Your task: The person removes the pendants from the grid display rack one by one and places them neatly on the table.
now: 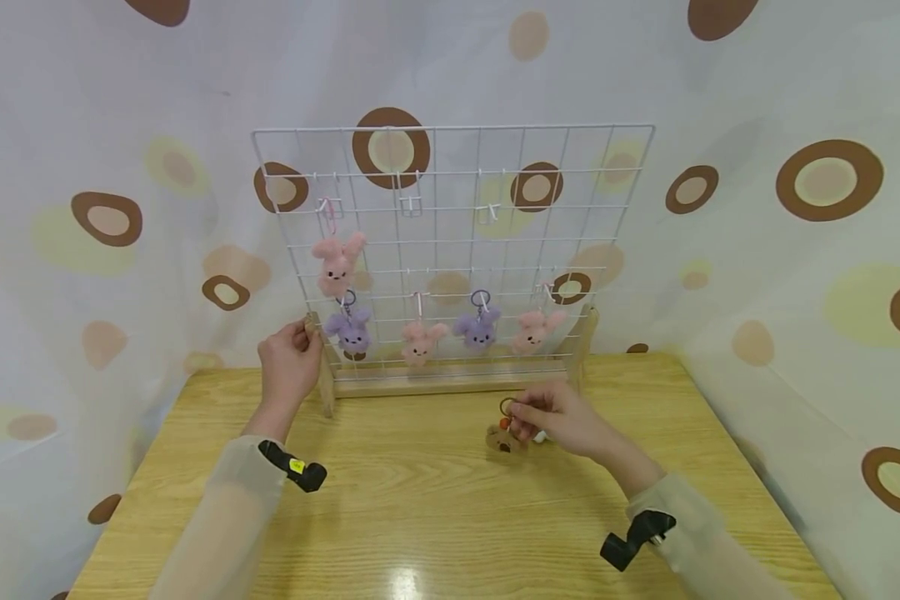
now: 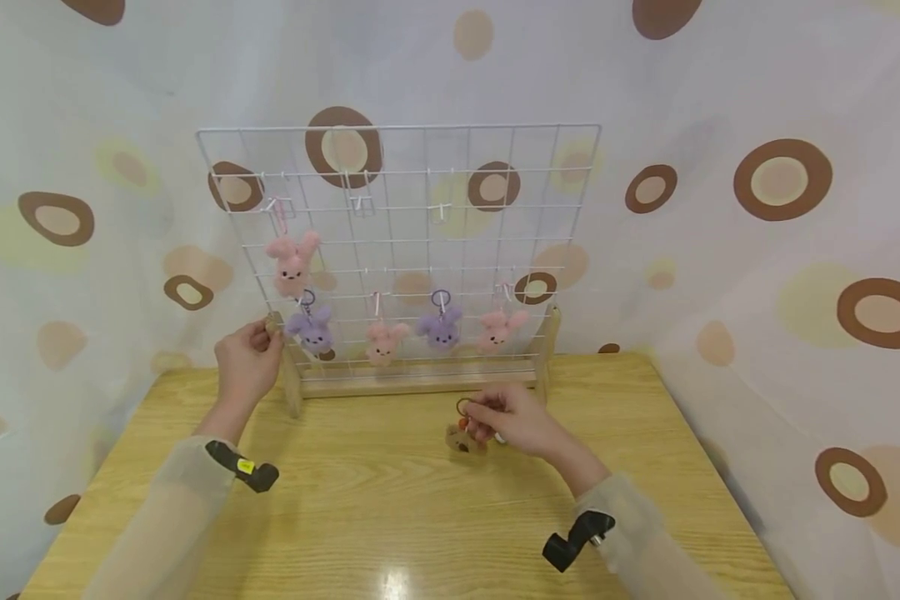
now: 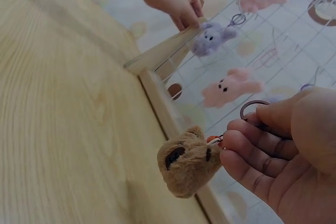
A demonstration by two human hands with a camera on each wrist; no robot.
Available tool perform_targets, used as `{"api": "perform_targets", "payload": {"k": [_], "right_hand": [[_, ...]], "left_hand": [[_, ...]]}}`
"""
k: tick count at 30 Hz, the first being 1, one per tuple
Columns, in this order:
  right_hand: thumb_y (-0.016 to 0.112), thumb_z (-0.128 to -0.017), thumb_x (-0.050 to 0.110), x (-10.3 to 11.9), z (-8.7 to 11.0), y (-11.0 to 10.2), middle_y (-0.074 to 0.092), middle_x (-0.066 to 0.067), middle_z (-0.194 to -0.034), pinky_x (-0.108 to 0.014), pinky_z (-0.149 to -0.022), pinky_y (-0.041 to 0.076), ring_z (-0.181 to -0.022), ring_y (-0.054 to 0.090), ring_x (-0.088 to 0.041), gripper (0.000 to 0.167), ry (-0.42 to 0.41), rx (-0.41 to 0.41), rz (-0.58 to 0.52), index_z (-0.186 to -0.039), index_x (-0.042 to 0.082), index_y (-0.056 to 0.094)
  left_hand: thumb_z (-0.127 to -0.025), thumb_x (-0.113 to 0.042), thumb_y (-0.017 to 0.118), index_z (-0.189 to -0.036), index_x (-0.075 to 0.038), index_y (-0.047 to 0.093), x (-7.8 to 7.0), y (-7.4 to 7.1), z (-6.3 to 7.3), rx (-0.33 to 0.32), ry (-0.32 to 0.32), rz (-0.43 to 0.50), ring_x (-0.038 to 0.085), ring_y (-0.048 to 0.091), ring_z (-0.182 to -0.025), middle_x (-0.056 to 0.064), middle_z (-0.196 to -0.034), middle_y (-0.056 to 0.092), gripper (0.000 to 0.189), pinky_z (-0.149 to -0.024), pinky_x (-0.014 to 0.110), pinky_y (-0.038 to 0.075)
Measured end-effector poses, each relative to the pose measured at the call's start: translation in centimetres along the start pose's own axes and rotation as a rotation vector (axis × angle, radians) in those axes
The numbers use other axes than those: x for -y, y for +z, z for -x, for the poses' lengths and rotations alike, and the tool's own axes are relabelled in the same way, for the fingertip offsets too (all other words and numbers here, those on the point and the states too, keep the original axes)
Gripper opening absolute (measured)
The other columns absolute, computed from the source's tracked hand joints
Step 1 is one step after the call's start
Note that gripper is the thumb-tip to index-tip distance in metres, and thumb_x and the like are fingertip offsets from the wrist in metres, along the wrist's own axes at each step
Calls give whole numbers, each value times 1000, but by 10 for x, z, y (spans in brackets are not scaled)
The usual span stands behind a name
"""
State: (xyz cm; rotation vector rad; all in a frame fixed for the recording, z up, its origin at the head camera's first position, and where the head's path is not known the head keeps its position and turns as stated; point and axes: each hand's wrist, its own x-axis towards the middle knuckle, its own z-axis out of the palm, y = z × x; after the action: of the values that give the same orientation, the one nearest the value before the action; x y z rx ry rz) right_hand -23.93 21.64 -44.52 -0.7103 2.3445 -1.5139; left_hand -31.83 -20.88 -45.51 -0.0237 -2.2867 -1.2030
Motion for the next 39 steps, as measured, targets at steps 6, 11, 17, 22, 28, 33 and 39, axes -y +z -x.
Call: {"api": "perform_targets", "payload": {"k": [6,11,17,22,28,33,39], "right_hand": [[59,-109,8,-21,-3,5,72,-20,-86,-36,-70,63,-76,70,-25,22,65,36,-14,-104,-9,73],[58,-110,7,-33,-6,7,71,-20,-87,-35,-69,62,-76,69,-23,22,86,28,-15,-106,-10,72],[59,-110,10,-45,-18,6,71,-18,-80,-23,-55,49,-69,64,-22,25,72,23,38,-100,-7,73],[57,-110,7,-53,-27,2,72,-19,-84,-29,-60,57,-75,68,-29,25,89,23,47,-101,-11,71],[57,-110,6,-62,-36,0,72,-18,-85,-34,-67,61,-77,70,-33,24,89,13,60,-100,-11,71],[58,-109,7,-71,-42,2,70,-13,-82,-29,-62,59,-72,68,-24,24,100,3,67,-98,-9,71],[57,-110,7,-80,-52,4,69,-11,-80,-28,-62,58,-70,66,-18,25,131,-10,67,-95,-8,71]], "left_hand": [[-101,-5,66,-119,15,71,0,-1,-1,0,-5,-4,38,77,-96,30,-104,75,27,-81,50,63],[-101,-6,66,-119,14,72,2,-1,-1,11,-20,-3,36,77,-97,29,-105,75,28,-82,49,63],[-100,-6,67,-118,14,72,2,-1,0,7,-19,4,35,77,-96,28,-105,75,27,-81,49,63],[-101,-6,67,-121,14,71,2,-1,0,14,-17,16,36,77,-98,29,-106,75,29,-81,48,63],[-100,-4,67,-119,15,72,2,1,-1,-7,7,12,37,77,-95,29,-104,75,27,-80,49,63],[-100,-5,67,-119,16,71,2,1,-2,-7,5,4,37,77,-96,30,-104,75,28,-81,48,63],[-100,-4,67,-117,17,71,4,1,-2,-18,23,-1,38,77,-94,30,-102,75,27,-80,49,63]]}}
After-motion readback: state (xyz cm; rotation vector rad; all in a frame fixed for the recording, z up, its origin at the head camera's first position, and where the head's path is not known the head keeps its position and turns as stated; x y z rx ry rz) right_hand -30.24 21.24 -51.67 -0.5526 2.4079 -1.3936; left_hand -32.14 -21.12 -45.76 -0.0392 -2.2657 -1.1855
